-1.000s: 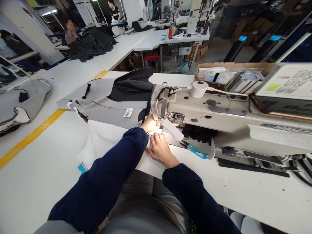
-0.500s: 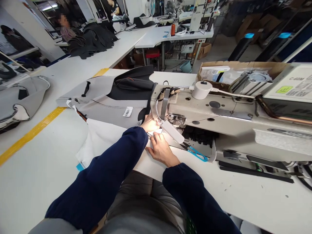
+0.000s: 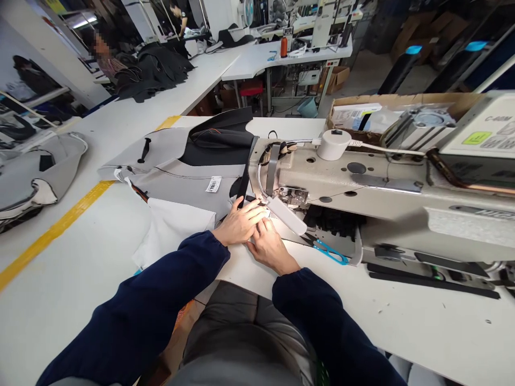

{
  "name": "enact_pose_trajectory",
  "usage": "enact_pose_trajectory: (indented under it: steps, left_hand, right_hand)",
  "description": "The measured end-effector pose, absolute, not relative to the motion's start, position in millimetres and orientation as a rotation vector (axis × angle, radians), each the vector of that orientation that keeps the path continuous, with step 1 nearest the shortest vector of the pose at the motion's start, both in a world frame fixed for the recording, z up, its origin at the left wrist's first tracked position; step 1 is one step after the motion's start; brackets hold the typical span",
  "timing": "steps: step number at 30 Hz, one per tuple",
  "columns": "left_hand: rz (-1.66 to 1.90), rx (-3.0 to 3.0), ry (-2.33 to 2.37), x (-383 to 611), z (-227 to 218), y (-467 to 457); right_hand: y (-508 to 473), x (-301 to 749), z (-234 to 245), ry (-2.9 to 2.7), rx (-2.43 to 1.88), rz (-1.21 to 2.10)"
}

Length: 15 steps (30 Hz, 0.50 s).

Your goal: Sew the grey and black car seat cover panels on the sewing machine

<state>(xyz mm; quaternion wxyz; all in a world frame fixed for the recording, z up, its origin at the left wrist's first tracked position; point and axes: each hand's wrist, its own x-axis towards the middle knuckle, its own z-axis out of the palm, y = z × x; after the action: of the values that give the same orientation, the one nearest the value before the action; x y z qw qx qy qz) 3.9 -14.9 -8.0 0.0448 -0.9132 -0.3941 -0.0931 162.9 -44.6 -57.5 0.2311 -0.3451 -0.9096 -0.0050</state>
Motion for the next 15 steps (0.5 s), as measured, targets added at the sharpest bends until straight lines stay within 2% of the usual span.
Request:
enact_pose_trajectory:
  steps: [6,15]
  left_hand:
    - [-0.243,-2.774,-1.197,-8.5,-31.0,-1.9]
    - [-0.290,-2.768,-1.218,-8.1,-30.5,-2.6]
  right_hand:
    - [-55.5,168.8,-66.1,-2.469,-1.022,-0.046]
    - [-38.2,174.2,-69.7,-2.374,-1.154,-0.110]
